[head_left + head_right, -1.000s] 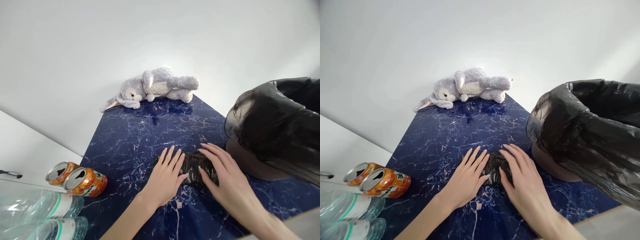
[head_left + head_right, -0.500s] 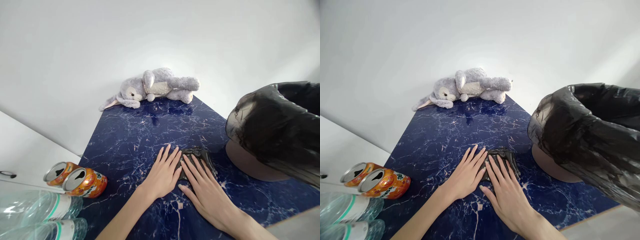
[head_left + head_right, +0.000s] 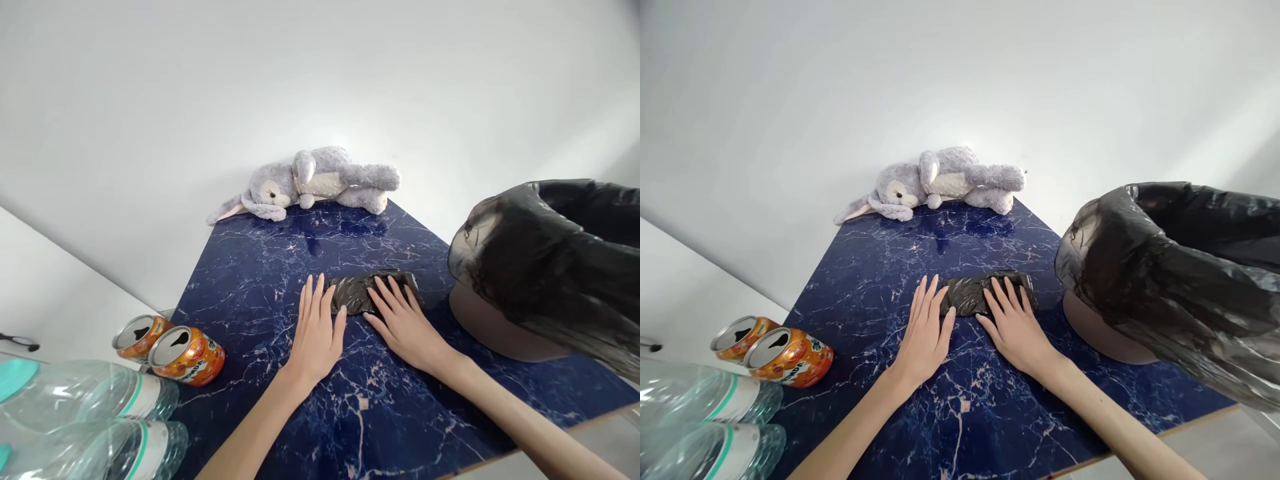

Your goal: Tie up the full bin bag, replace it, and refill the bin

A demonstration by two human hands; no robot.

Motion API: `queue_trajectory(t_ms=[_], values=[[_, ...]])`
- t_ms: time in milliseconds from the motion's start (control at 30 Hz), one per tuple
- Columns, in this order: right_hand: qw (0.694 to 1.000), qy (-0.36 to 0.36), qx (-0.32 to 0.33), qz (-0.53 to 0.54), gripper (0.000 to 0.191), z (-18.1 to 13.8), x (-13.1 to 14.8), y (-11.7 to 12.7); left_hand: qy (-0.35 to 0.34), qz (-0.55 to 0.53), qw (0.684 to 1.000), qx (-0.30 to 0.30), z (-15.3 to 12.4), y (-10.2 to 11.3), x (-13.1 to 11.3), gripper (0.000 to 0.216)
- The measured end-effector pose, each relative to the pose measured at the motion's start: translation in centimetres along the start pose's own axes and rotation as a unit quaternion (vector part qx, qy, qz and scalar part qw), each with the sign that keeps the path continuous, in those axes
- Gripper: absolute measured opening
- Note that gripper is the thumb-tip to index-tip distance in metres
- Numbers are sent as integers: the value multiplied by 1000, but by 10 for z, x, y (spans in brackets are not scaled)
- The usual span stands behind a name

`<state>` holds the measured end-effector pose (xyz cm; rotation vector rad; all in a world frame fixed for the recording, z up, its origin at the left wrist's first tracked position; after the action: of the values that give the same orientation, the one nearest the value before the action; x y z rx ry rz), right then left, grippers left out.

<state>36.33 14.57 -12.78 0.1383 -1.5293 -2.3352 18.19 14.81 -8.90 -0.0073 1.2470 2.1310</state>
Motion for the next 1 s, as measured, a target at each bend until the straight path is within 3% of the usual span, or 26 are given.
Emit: queue_trajectory(t_ms=[100, 167, 267, 367, 600, 867, 1000], values=[[999, -4, -51, -18, 68, -9, 23, 13, 8, -8, 1000, -9, -1, 0, 3, 46], [999, -1, -50, -16, 68, -19, 45, 15, 14, -24, 1000, -15, -1, 1, 4, 45], [1000, -25, -4, -18, 71, -26, 66, 5, 48, -83, 995, -32, -2, 3, 9, 44], [996, -64, 58, -37, 73, -18, 68, -9, 98, -150, 982, -56, -3, 2, 18, 43], [987, -120, 99, -45, 77, 25, 28, -34, 190, -200, 957, -91, -5, -4, 42, 38], [973, -225, 19, -53, 68, 57, -63, -35, 233, -254, 934, -91, -7, -9, 49, 30], [976, -210, -19, -63, 68, 54, -55, -26, 245, -271, 926, -98, -7, -10, 51, 26]])
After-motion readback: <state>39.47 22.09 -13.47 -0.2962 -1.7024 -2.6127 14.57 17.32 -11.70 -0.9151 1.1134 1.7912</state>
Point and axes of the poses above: each hand's wrist, its own z-axis towards the middle knuckle, its own y-axis out of the back of the hand, x = y × z, the point moved 7 cm from there along z, towards the middle knuckle, and after that the axes turned 8 degrees about -x, right-handed, at the moved point
